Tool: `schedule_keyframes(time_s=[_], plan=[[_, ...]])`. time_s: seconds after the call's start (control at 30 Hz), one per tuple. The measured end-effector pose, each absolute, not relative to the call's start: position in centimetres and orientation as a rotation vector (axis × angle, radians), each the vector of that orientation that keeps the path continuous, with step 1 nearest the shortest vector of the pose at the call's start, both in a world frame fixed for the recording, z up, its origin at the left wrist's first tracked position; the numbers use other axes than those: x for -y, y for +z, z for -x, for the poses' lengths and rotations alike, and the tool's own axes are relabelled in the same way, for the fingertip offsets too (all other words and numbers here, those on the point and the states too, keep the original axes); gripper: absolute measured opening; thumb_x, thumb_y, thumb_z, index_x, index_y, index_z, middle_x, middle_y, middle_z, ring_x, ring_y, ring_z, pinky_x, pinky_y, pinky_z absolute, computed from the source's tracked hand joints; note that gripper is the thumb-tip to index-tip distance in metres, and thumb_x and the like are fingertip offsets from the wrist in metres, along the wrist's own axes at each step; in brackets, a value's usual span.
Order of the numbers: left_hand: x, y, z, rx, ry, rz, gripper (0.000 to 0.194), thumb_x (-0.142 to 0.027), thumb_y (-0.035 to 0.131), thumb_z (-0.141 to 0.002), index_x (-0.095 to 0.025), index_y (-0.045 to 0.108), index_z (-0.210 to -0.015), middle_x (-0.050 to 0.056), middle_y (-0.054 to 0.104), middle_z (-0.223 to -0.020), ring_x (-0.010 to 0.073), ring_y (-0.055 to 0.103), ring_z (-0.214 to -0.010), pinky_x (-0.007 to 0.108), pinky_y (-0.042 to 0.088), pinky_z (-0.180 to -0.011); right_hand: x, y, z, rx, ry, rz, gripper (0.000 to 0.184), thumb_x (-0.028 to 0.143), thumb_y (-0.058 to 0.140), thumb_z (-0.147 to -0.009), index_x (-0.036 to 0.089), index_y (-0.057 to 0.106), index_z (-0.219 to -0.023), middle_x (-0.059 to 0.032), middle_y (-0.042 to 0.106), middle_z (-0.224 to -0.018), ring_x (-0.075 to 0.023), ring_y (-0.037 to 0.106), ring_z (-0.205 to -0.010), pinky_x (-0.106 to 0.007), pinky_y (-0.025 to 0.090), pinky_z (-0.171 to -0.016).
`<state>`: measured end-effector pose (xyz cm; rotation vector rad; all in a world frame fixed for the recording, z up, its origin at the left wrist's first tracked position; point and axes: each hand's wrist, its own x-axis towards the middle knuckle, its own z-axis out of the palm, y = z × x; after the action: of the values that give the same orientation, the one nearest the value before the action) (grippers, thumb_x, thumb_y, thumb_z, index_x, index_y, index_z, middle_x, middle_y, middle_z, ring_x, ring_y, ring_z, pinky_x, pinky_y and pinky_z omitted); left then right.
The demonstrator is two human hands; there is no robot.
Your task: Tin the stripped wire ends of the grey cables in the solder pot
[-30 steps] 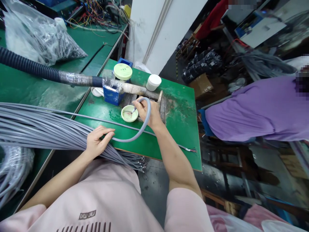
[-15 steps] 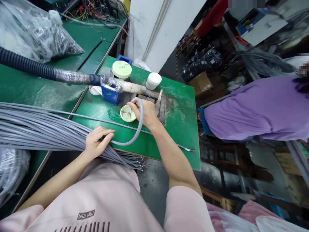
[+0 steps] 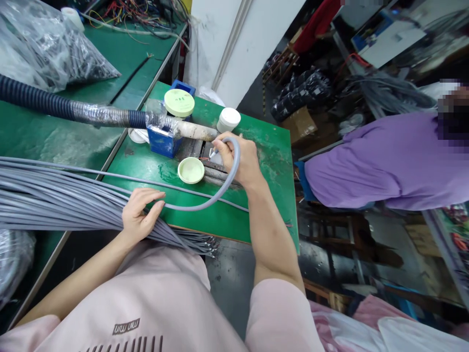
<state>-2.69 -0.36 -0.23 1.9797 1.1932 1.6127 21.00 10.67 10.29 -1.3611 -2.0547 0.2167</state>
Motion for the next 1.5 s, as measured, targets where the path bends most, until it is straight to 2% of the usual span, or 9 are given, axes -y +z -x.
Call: schedule_keyframes(time_s=[0.23,0.5,0.8,0.97,1.07,1.2,1.33,1.4,1.5], plan=[[0.3,-0.5,2.6,-1.207,1.622,-2.013,0.033,-0.014,0.065,-0.082,-0.022,0.061,-0.114,0.006,0.07,-0.104,0.0223,0.062,-0.105,0.041,0.048,-0.092,-13.0,8.9,-24.0,2.05,0.247,1.405,0.021,0.031,0.051,-0.09,0.02,0.066,-0.079,-0.0025,0.07,-0.073,-0.0162,0.064,-0.069,-0.027,0.048,-0.066],[0.3,-0.4,2.5,-1.217,1.59,-2.043,0.032,-0.018,0.063,-0.084,-0.024,0.061,-0.115,0.005,0.071,-0.102,0.0222,0.063,-0.104,0.04,0.049,-0.092,-15.3,7.3,-25.2,2.091,0.288,1.464,0.02,0.03,0.051,-0.087,0.02,0.064,-0.076,-0.0034,0.07,-0.072,-0.0181,0.064,-0.068,-0.029,0.048,-0.068],[0.1,0.0,2.5,-1.201,1.586,-2.063,0.031,-0.016,0.064,-0.082,-0.022,0.061,-0.112,0.005,0.071,-0.099,0.0223,0.064,-0.102,0.04,0.048,-0.091,-16.4,6.4,-25.7,2.151,0.28,1.514,0.019,0.03,0.053,-0.085,0.019,0.066,-0.076,-0.0035,0.07,-0.071,-0.0179,0.063,-0.067,-0.028,0.045,-0.065],[0.2,0.1,2.4,-1.242,1.552,-2.068,0.024,-0.02,0.062,-0.084,-0.022,0.063,-0.108,0.005,0.072,-0.097,0.0222,0.065,-0.1,0.04,0.049,-0.089,-16.5,6.0,-25.3,2.177,0.284,1.528,0.018,0.029,0.053,-0.085,0.018,0.068,-0.081,-0.0023,0.068,-0.067,-0.0158,0.058,-0.059,-0.026,0.042,-0.058],[0.2,-0.1,2.4,-1.262,1.533,-2.055,0.022,-0.022,0.062,-0.084,-0.022,0.065,-0.106,0.005,0.072,-0.096,0.0219,0.065,-0.099,0.04,0.049,-0.089,-16.0,6.5,-25.1,2.215,0.231,1.51,0.018,0.029,0.054,-0.086,0.019,0.068,-0.081,-0.0024,0.068,-0.067,-0.0163,0.058,-0.06,-0.027,0.043,-0.058],[0.2,-0.4,2.6,-1.258,1.526,-2.03,0.021,-0.021,0.063,-0.084,-0.022,0.066,-0.105,0.005,0.072,-0.095,0.0216,0.065,-0.099,0.04,0.049,-0.09,-13.0,9.1,-24.5,2.276,0.058,1.341,0.02,0.029,0.051,-0.09,0.022,0.068,-0.081,-0.005,0.072,-0.078,-0.0193,0.064,-0.072,-0.031,0.049,-0.07],[0.6,0.0,2.3,-1.119,1.619,-1.913,0.022,-0.014,0.062,-0.083,-0.021,0.069,-0.103,0.004,0.073,-0.089,0.0189,0.066,-0.091,0.037,0.05,-0.085,-7.2,11.4,-23.2,2.301,0.0,0.986,0.015,0.019,0.056,-0.088,0.021,0.069,-0.093,-0.0069,0.074,-0.088,-0.0211,0.068,-0.082,-0.035,0.054,-0.076],[1.3,0.6,1.6,-0.992,1.61,-1.739,0.021,-0.012,0.06,-0.085,-0.021,0.07,-0.101,0.004,0.074,-0.085,0.0163,0.065,-0.083,0.032,0.051,-0.078,-3.9,11.3,-22.5,2.299,0.048,0.865,0.024,0.015,0.059,-0.086,0.025,0.069,-0.106,-0.0068,0.074,-0.101,-0.0223,0.069,-0.091,-0.036,0.056,-0.079],[2.5,1.4,-0.1,-0.881,1.348,-1.311,0.018,-0.024,0.061,-0.087,-0.019,0.073,-0.1,0.006,0.074,-0.082,0.015,0.064,-0.077,0.029,0.05,-0.071,0.4,9.4,-21.5,2.284,0.097,0.845,0.041,0.014,0.062,-0.084,0.033,0.064,-0.12,-0.0055,0.069,-0.119,-0.0243,0.069,-0.1,-0.04,0.058,-0.084]])
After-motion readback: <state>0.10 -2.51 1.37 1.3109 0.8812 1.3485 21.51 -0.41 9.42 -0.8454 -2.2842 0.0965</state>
